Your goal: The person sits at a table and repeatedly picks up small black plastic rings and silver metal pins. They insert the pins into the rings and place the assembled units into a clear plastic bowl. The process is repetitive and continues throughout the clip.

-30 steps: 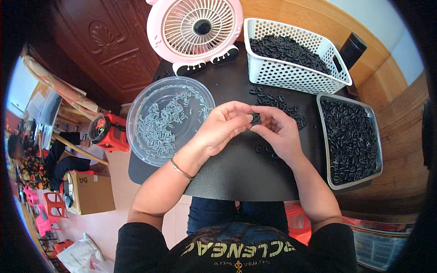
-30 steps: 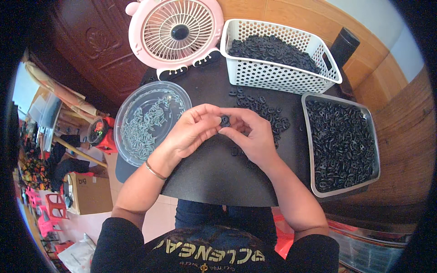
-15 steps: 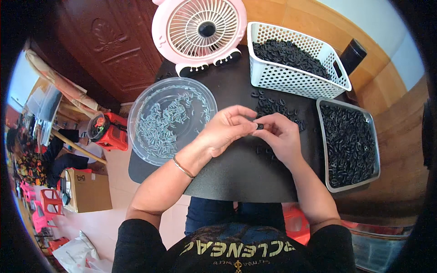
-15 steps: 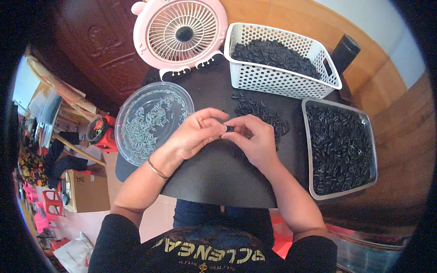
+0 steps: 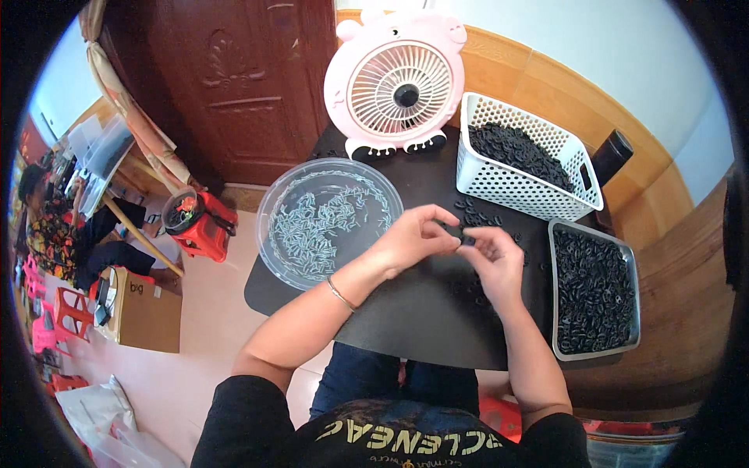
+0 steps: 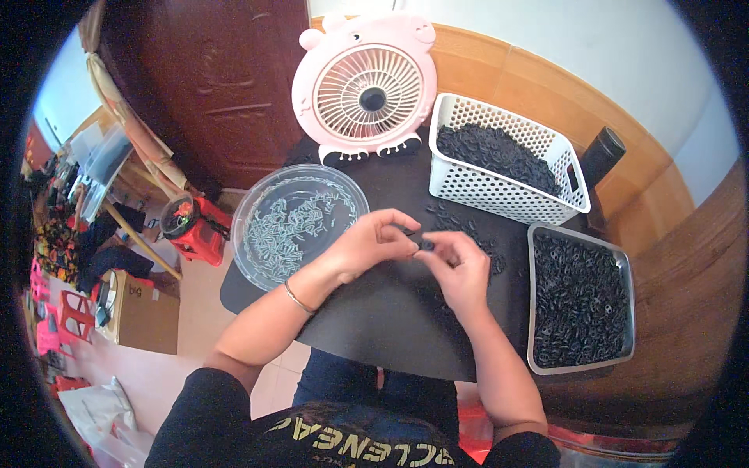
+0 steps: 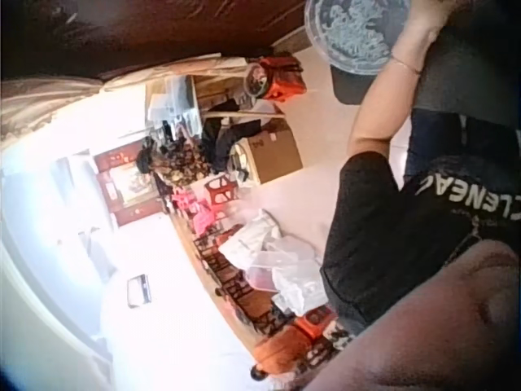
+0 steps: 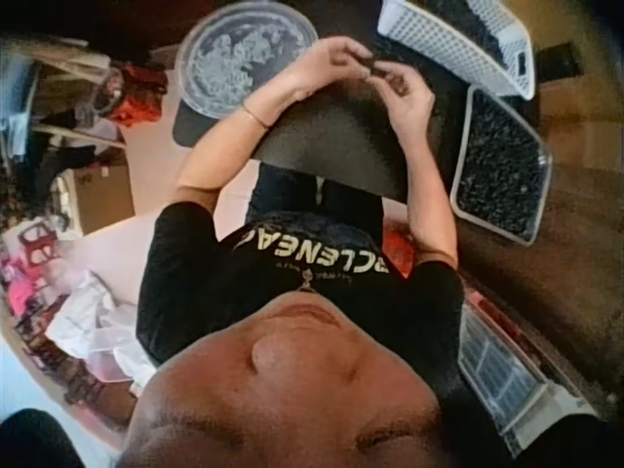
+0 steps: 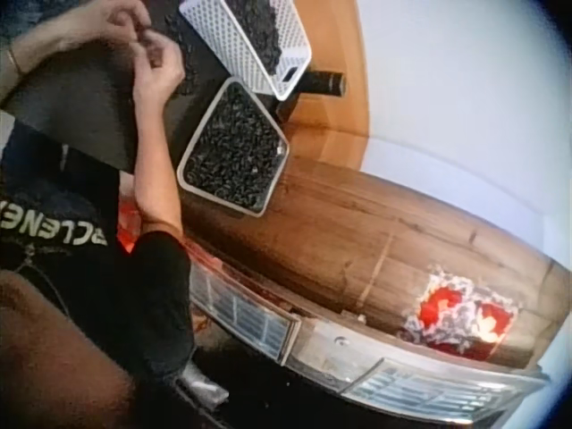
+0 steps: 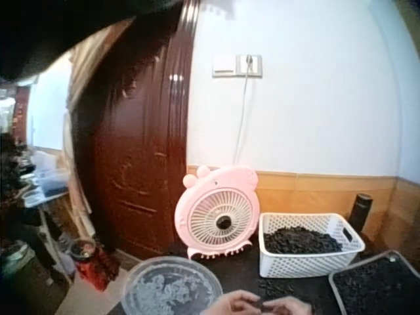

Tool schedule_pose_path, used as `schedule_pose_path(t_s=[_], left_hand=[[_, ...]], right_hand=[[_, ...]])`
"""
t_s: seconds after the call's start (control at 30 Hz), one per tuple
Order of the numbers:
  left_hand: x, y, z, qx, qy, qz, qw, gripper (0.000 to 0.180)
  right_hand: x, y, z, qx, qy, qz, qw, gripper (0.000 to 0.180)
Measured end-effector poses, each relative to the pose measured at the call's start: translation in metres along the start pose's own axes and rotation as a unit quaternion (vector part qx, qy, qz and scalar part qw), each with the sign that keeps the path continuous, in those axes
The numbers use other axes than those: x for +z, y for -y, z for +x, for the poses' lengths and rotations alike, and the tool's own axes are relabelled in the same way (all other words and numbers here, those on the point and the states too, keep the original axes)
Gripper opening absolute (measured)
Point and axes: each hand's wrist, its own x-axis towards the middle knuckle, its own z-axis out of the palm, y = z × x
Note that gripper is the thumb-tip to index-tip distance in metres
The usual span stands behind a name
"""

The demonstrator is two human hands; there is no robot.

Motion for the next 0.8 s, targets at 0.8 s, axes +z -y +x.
schedule_pose_path(t_s=[0.8], left_hand=[[-0.076, -0.001, -0.016, 0.168, -0.070, 0.693, 0.697, 0.011]], right_hand=[[-0.037, 0.006, 0.028, -0.097, -0.078, -0.113, 0.986, 0.025]])
